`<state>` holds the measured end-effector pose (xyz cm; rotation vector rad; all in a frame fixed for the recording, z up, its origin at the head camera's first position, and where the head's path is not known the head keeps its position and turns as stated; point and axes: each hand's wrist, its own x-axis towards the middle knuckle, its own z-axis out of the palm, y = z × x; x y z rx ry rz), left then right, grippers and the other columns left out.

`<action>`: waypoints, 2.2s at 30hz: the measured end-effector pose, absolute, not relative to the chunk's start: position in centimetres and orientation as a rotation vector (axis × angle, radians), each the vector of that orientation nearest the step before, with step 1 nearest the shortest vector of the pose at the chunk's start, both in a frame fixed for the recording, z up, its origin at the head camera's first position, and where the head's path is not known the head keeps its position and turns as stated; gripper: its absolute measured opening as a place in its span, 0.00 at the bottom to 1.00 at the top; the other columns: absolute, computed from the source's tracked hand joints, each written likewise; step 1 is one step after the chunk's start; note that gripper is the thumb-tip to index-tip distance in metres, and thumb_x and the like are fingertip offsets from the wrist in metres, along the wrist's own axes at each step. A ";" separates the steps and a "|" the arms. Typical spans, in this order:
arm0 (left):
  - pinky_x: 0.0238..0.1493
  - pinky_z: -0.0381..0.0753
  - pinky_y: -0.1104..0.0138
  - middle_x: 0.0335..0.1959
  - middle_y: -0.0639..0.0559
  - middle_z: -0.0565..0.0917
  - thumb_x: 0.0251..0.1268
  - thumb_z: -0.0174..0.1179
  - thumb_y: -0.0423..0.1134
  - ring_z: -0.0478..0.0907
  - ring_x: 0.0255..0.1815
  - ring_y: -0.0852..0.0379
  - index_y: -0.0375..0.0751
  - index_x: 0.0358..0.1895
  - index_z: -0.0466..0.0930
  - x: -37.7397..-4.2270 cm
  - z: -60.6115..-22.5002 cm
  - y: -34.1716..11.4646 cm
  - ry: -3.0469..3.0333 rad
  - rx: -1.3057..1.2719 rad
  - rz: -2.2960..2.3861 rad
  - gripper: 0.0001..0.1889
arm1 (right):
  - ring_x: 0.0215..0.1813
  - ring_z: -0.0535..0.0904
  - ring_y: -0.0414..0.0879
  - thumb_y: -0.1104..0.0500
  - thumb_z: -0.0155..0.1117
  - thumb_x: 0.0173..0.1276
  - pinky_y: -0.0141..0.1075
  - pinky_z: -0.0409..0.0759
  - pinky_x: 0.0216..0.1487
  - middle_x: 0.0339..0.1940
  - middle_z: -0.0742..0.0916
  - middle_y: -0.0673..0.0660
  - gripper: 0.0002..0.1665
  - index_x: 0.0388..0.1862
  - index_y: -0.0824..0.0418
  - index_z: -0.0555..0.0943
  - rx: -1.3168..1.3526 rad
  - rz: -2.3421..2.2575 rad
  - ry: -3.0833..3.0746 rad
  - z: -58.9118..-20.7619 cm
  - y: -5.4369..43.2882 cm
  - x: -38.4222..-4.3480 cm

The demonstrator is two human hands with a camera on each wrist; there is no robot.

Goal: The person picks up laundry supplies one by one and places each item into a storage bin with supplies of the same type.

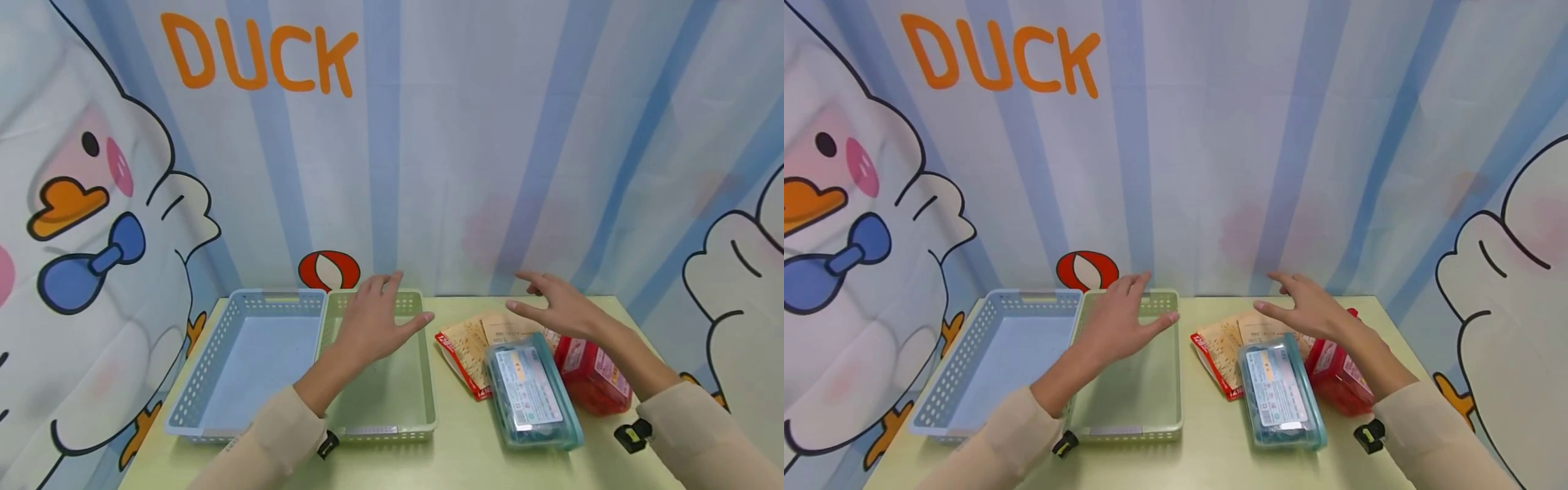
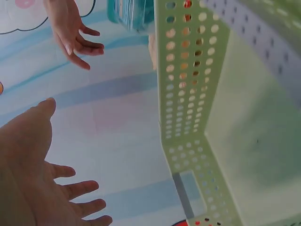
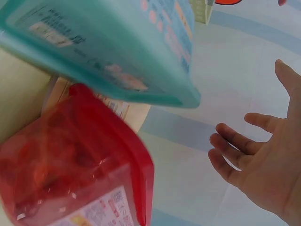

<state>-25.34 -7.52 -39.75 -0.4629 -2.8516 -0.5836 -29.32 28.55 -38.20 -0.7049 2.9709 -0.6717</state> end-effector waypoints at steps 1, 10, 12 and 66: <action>0.76 0.65 0.39 0.78 0.40 0.69 0.70 0.54 0.75 0.63 0.79 0.39 0.43 0.84 0.59 -25.2 -39.9 -7.3 -2.847 -0.465 -0.595 0.51 | 0.66 0.78 0.68 0.37 0.61 0.78 0.68 0.77 0.61 0.65 0.81 0.71 0.47 0.83 0.65 0.63 -0.704 -0.667 2.965 -38.2 28.7 -29.3; 0.75 0.69 0.45 0.76 0.42 0.71 0.71 0.56 0.73 0.66 0.78 0.42 0.42 0.83 0.61 -23.7 -40.9 -4.6 -2.833 -0.520 -0.648 0.49 | 0.53 0.81 0.54 0.35 0.61 0.78 0.55 0.83 0.53 0.52 0.85 0.59 0.44 0.78 0.65 0.70 -0.691 -0.596 2.896 -37.7 29.3 -29.2; 0.76 0.69 0.47 0.76 0.43 0.71 0.71 0.56 0.73 0.66 0.78 0.43 0.42 0.83 0.62 -23.3 -41.0 -3.9 -2.836 -0.538 -0.644 0.49 | 0.49 0.81 0.50 0.35 0.61 0.78 0.50 0.83 0.49 0.48 0.85 0.55 0.43 0.77 0.65 0.71 -0.693 -0.598 2.888 -37.6 29.4 -29.1; 0.41 0.76 0.81 0.44 0.69 0.80 0.74 0.61 0.66 0.72 0.40 0.73 0.60 0.58 0.83 -20.2 -46.0 10.5 -2.949 -1.101 -0.635 0.21 | 0.29 0.82 0.51 0.60 0.63 0.79 0.41 0.88 0.36 0.29 0.83 0.56 0.18 0.57 0.69 0.69 -0.471 -0.986 2.501 -41.8 32.1 -26.1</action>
